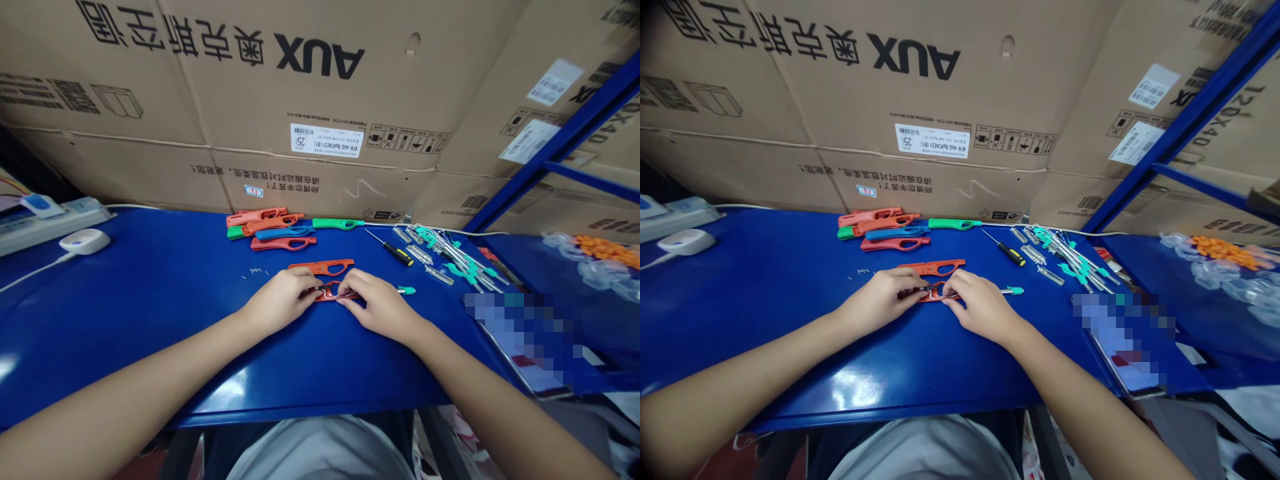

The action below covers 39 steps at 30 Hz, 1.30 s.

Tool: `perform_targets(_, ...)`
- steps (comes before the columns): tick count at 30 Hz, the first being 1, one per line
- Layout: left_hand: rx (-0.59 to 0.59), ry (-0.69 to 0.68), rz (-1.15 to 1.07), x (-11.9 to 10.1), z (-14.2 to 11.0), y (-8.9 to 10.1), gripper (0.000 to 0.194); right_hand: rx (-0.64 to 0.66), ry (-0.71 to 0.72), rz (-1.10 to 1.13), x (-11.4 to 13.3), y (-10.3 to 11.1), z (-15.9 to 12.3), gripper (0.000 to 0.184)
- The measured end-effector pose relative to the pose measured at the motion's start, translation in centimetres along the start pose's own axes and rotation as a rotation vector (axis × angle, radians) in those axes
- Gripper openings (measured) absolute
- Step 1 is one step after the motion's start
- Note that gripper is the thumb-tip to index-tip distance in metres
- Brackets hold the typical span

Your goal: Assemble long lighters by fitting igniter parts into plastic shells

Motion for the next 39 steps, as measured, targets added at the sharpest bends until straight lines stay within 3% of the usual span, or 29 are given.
perform_targets(5, 0.024, -0.003, -0.018, -0.1, -0.1, -0.3, 0.015, 0.017, -0.087, 0.017, -0.4, -0.2, -0.4, 0.006)
perform_targets(13, 0.032, 0.010, -0.012, 0.2, -0.1, -0.5, 0.017, -0.017, -0.098, 0.036, -0.7, 0.6, -0.3, 0.007)
perform_targets(18, 0.026, 0.008, 0.004, -0.1, -0.3, -0.4, 0.018, 0.076, 0.020, 0.059, 0.6, 0.9, -0.6, 0.005)
perform_targets(21, 0.050, -0.001, -0.008, -0.6, -0.4, -0.2, 0.020, 0.121, 0.085, 0.013, 1.6, 0.9, -0.7, 0.014)
perform_targets(28, 0.136, -0.032, 0.021, -1.1, -0.6, -0.8, 0.023, 0.087, 0.106, -0.095, 1.6, 0.4, -0.4, 0.015)
perform_targets(32, 0.143, -0.015, 0.083, -0.9, -0.6, -1.1, 0.024, 0.038, 0.088, -0.084, 1.2, 0.5, -0.4, 0.005)
perform_targets(39, 0.135, 0.012, 0.041, -0.7, -0.6, -1.4, 0.020, -0.015, 0.017, -0.061, 0.4, 0.6, -0.2, 0.003)
Point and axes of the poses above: each hand's wrist, its own z-axis towards the middle knuckle, its own y-axis out of the back of the hand, x = y × z, the point moved 10 cm from there along z, towards the middle knuckle, and after that the axes turned 2 degrees about y, right-handed, at the moved point
